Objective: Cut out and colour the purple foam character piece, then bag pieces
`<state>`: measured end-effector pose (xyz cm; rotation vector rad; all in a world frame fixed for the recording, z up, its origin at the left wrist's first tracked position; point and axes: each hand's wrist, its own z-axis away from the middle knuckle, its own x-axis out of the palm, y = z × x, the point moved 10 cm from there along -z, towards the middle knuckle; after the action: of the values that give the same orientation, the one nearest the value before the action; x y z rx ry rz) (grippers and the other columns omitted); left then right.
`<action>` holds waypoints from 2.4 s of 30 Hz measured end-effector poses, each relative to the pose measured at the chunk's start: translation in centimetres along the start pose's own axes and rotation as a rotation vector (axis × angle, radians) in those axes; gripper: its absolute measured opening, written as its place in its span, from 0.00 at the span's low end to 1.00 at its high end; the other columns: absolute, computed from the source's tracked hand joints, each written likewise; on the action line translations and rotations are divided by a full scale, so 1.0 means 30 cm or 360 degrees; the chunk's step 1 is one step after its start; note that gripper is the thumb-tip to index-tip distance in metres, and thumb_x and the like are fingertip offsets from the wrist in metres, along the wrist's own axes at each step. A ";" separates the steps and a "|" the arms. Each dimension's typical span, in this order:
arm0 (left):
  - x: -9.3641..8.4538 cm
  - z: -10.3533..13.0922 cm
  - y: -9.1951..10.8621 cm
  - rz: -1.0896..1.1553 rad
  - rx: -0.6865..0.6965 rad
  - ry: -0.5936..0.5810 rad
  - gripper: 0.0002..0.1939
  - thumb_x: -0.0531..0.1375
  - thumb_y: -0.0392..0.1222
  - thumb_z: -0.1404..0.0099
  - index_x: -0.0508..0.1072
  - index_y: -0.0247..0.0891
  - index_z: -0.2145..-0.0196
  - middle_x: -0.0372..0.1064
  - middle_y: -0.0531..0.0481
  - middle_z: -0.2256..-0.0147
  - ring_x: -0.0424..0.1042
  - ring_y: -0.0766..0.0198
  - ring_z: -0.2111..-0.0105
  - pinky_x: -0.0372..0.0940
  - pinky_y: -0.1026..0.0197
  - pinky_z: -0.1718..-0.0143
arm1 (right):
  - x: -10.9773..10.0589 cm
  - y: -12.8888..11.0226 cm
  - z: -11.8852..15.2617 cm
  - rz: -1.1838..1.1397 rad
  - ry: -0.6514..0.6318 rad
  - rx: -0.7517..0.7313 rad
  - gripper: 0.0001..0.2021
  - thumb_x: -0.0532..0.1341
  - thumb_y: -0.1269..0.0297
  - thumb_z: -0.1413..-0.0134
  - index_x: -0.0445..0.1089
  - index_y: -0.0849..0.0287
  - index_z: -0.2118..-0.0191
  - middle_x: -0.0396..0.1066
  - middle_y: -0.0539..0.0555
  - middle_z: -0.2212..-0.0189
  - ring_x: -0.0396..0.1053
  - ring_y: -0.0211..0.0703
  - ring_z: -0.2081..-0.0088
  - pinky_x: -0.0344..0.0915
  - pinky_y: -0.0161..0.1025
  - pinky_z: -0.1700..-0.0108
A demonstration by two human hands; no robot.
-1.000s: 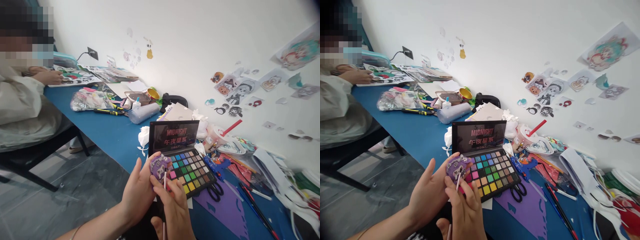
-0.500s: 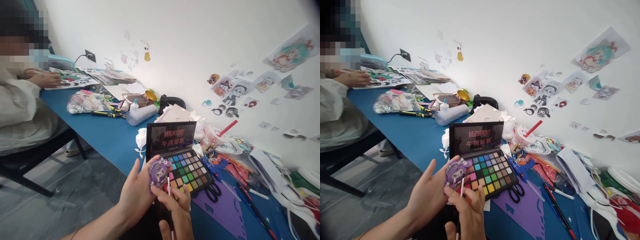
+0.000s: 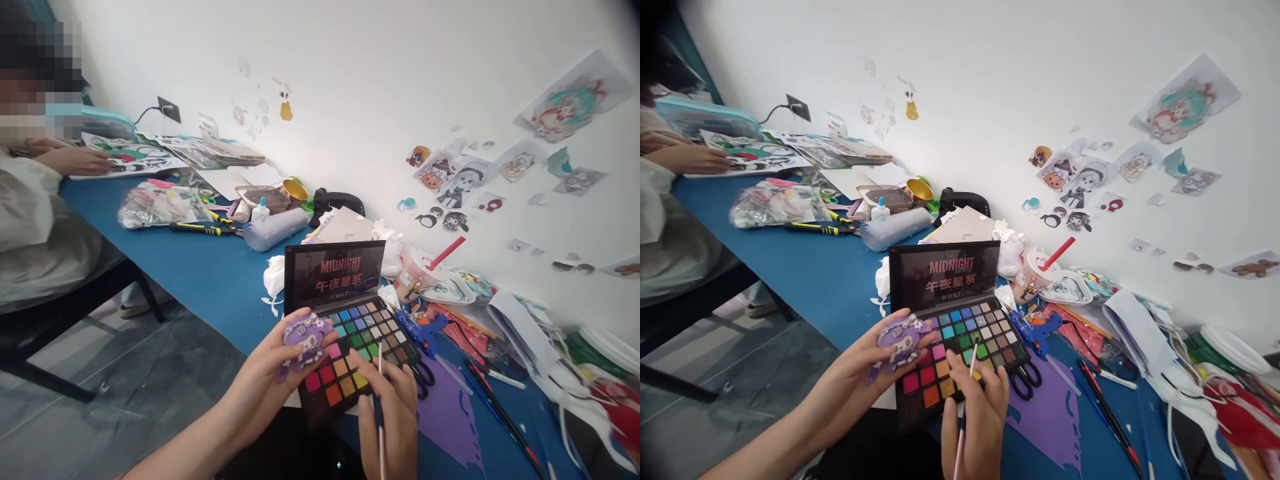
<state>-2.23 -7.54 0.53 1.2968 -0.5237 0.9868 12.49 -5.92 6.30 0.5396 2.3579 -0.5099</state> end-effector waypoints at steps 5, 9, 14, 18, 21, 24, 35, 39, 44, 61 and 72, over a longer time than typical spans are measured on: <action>-0.036 -0.004 0.066 -0.0085 0.0162 0.0060 0.30 0.56 0.25 0.43 0.56 0.41 0.44 0.68 0.42 0.50 0.64 0.51 0.47 0.56 0.51 0.42 | 0.118 0.024 -0.060 0.0065 -0.0430 -0.0042 0.17 0.51 0.68 0.42 0.62 0.56 0.47 0.72 0.54 0.56 0.63 0.50 0.51 0.52 0.55 0.46; -0.052 -0.002 0.090 -0.0129 0.0209 0.0101 0.29 0.57 0.26 0.42 0.57 0.43 0.45 0.66 0.44 0.48 0.63 0.51 0.46 0.57 0.51 0.43 | 0.179 0.002 -0.078 0.0003 -0.0563 -0.0046 0.18 0.52 0.69 0.43 0.61 0.57 0.46 0.71 0.55 0.56 0.61 0.52 0.49 0.51 0.59 0.45; -0.033 0.005 0.088 -0.0111 0.0177 0.0049 0.29 0.56 0.26 0.42 0.56 0.42 0.45 0.67 0.44 0.49 0.63 0.51 0.46 0.57 0.51 0.43 | 0.211 0.004 -0.075 -0.0019 -0.0611 -0.0018 0.18 0.52 0.68 0.42 0.61 0.59 0.47 0.71 0.57 0.56 0.62 0.54 0.50 0.51 0.62 0.46; -0.025 0.011 0.080 -0.0046 0.0140 0.0047 0.28 0.55 0.26 0.43 0.57 0.40 0.45 0.67 0.43 0.49 0.64 0.50 0.47 0.58 0.52 0.44 | 0.193 0.018 -0.073 -0.0017 -0.0563 -0.0009 0.16 0.51 0.67 0.41 0.62 0.61 0.47 0.71 0.58 0.56 0.61 0.53 0.49 0.54 0.58 0.47; -0.020 0.014 0.078 -0.0039 0.0159 0.0048 0.28 0.53 0.26 0.43 0.57 0.40 0.45 0.68 0.42 0.49 0.64 0.51 0.47 0.58 0.52 0.44 | 0.129 -0.004 -0.075 -0.0051 -0.0382 -0.0012 0.17 0.49 0.64 0.39 0.61 0.60 0.47 0.69 0.58 0.52 0.60 0.51 0.47 0.56 0.52 0.48; -0.018 0.018 0.066 -0.0080 0.0143 0.0070 0.28 0.53 0.26 0.43 0.58 0.42 0.46 0.68 0.45 0.49 0.64 0.54 0.47 0.59 0.55 0.46 | 0.072 -0.093 -0.068 -0.0172 -0.0227 -0.0176 0.16 0.47 0.60 0.37 0.61 0.58 0.48 0.68 0.54 0.48 0.57 0.50 0.45 0.50 0.49 0.44; -0.014 0.029 0.043 -0.0231 0.0117 0.0060 0.28 0.56 0.30 0.45 0.62 0.47 0.47 0.67 0.51 0.49 0.63 0.58 0.46 0.60 0.64 0.51 | 0.053 -0.222 -0.086 -0.0240 -0.0156 -0.0400 0.17 0.45 0.56 0.36 0.65 0.59 0.56 0.70 0.46 0.50 0.60 0.46 0.47 0.40 0.42 0.38; -0.009 0.035 0.048 -0.0176 0.0070 0.0068 0.28 0.56 0.30 0.46 0.63 0.45 0.47 0.69 0.49 0.51 0.65 0.57 0.48 0.59 0.60 0.49 | 0.040 -0.235 -0.093 -0.0143 -0.0203 -0.0552 0.17 0.46 0.57 0.36 0.65 0.61 0.53 0.69 0.48 0.49 0.60 0.47 0.46 0.40 0.42 0.38; -0.007 0.036 0.034 -0.0188 0.0003 0.0067 0.28 0.55 0.28 0.46 0.63 0.43 0.48 0.70 0.48 0.53 0.66 0.57 0.49 0.59 0.59 0.48 | 0.054 -0.241 -0.089 -0.0119 -0.0258 -0.0594 0.16 0.48 0.58 0.37 0.66 0.60 0.55 0.69 0.47 0.49 0.60 0.46 0.47 0.39 0.41 0.38; 0.001 0.038 0.058 -0.0259 -0.0117 0.0018 0.26 0.51 0.25 0.45 0.63 0.38 0.49 0.73 0.46 0.60 0.70 0.58 0.54 0.61 0.57 0.50 | 0.038 -0.162 -0.069 -0.0342 -0.0230 -0.0447 0.15 0.42 0.59 0.35 0.62 0.57 0.55 0.71 0.49 0.51 0.57 0.44 0.43 0.42 0.43 0.38; -0.008 0.045 0.046 -0.0486 -0.0071 0.0085 0.25 0.53 0.30 0.45 0.64 0.45 0.49 0.70 0.50 0.54 0.66 0.59 0.50 0.58 0.58 0.48 | 0.083 -0.202 -0.066 -0.0159 -0.0162 -0.0481 0.18 0.44 0.57 0.36 0.67 0.58 0.54 0.74 0.49 0.55 0.60 0.43 0.44 0.41 0.41 0.37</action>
<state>-3.23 -8.94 1.42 1.2628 -0.2937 0.7490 6.72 -9.43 7.31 0.2519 2.3151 -0.2119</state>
